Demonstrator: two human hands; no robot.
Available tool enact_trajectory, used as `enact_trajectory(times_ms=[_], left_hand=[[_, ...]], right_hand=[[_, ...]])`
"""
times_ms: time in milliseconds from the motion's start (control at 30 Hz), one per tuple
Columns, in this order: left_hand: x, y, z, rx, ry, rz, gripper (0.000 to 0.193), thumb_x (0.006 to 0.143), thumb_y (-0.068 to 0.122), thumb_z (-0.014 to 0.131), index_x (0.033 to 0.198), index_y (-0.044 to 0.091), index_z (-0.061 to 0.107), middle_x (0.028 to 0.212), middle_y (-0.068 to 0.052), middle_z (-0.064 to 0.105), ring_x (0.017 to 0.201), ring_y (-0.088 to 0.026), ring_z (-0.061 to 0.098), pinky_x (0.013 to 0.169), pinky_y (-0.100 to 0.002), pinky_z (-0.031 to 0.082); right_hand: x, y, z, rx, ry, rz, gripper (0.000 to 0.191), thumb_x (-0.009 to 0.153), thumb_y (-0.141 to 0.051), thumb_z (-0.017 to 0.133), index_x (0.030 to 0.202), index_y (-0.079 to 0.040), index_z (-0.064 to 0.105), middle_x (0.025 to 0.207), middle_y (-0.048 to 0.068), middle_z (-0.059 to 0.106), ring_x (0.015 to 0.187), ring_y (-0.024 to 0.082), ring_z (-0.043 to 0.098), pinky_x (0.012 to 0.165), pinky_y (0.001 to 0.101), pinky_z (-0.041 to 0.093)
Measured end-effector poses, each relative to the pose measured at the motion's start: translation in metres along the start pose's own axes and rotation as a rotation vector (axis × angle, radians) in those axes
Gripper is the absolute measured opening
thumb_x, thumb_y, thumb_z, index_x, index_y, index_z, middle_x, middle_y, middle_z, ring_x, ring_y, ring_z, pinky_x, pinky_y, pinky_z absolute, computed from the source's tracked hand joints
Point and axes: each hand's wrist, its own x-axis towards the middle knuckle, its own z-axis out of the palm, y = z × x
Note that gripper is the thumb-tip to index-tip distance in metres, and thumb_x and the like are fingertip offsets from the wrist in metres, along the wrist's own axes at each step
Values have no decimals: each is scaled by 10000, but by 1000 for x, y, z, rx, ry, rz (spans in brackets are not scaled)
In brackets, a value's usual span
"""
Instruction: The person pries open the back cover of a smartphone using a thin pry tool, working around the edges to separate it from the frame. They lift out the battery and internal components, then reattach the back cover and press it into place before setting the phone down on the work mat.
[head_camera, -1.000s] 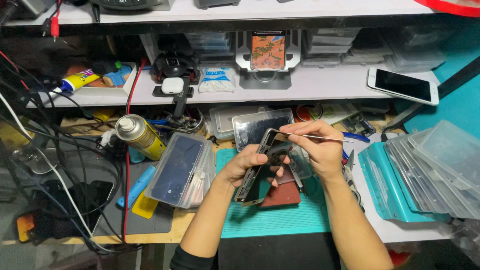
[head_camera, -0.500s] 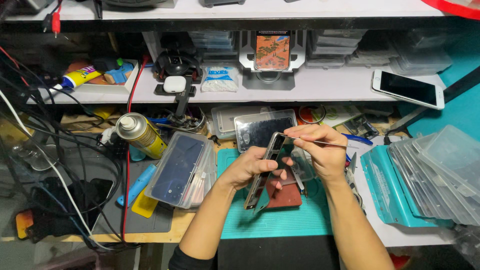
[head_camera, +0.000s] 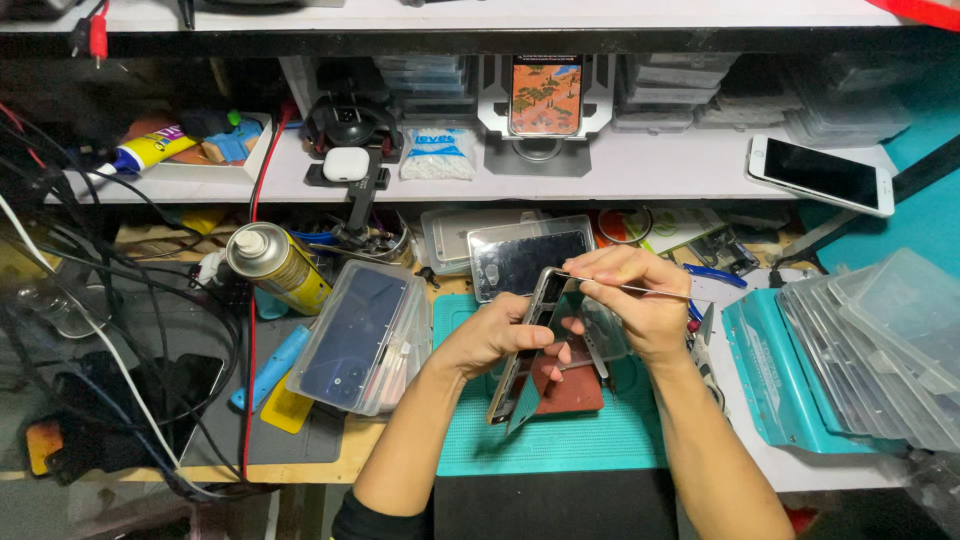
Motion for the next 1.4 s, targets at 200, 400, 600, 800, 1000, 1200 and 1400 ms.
enact_trajectory(times_ms=[200, 400, 600, 800, 1000, 1200, 1400], left_hand=[[-2, 2, -1, 13, -1, -18, 515, 877, 264, 800, 1232, -85, 669, 964, -161, 719, 890, -243, 733, 764, -397, 653], [-8, 7, -4, 54, -43, -67, 518, 874, 263, 797, 1238, -84, 671, 953, -175, 734, 843, -236, 737, 758, -376, 645], [-10, 10, -8, 67, -70, -94, 516, 869, 246, 798, 1246, -83, 674, 959, -174, 743, 822, -238, 746, 755, -363, 645], [-12, 13, -7, 90, -108, -118, 502, 849, 187, 790, 1260, -75, 669, 985, -172, 752, 844, -220, 752, 751, -332, 634], [-13, 18, -7, 118, -126, -155, 485, 837, 159, 789, 1246, -75, 672, 978, -166, 745, 805, -215, 748, 734, -313, 624], [-12, 18, -7, 120, -206, -121, 471, 837, 148, 793, 1226, -92, 679, 994, -178, 725, 903, -226, 746, 738, -337, 634], [-15, 17, -8, 96, -232, -159, 577, 802, 242, 833, 1241, -96, 670, 998, -189, 728, 887, -254, 741, 749, -353, 627]], right_hand=[[5, 0, -5, 11, -45, 40, 189, 862, 160, 715, 865, -7, 625, 953, 166, 714, 1035, 348, 729, 986, 526, 594], [11, -8, -10, 58, -117, 97, 179, 837, 145, 721, 841, -11, 633, 944, 175, 728, 1007, 350, 737, 1020, 566, 589], [14, -14, -8, 69, -126, 123, 183, 828, 124, 732, 822, -17, 617, 918, 183, 737, 975, 360, 747, 1013, 583, 582], [15, -22, -8, 69, -137, 144, 182, 818, 125, 734, 821, -16, 619, 890, 178, 731, 950, 352, 758, 1002, 595, 592], [18, -26, -13, 93, -168, 211, 187, 810, 121, 740, 805, -16, 612, 853, 168, 730, 921, 344, 767, 983, 587, 601], [18, -27, -17, 162, -203, 313, 205, 803, 132, 731, 791, -25, 599, 841, 177, 728, 880, 324, 758, 943, 561, 606], [16, -28, -14, 267, -223, 341, 210, 804, 146, 746, 796, -9, 603, 831, 170, 715, 867, 310, 746, 897, 521, 613]])
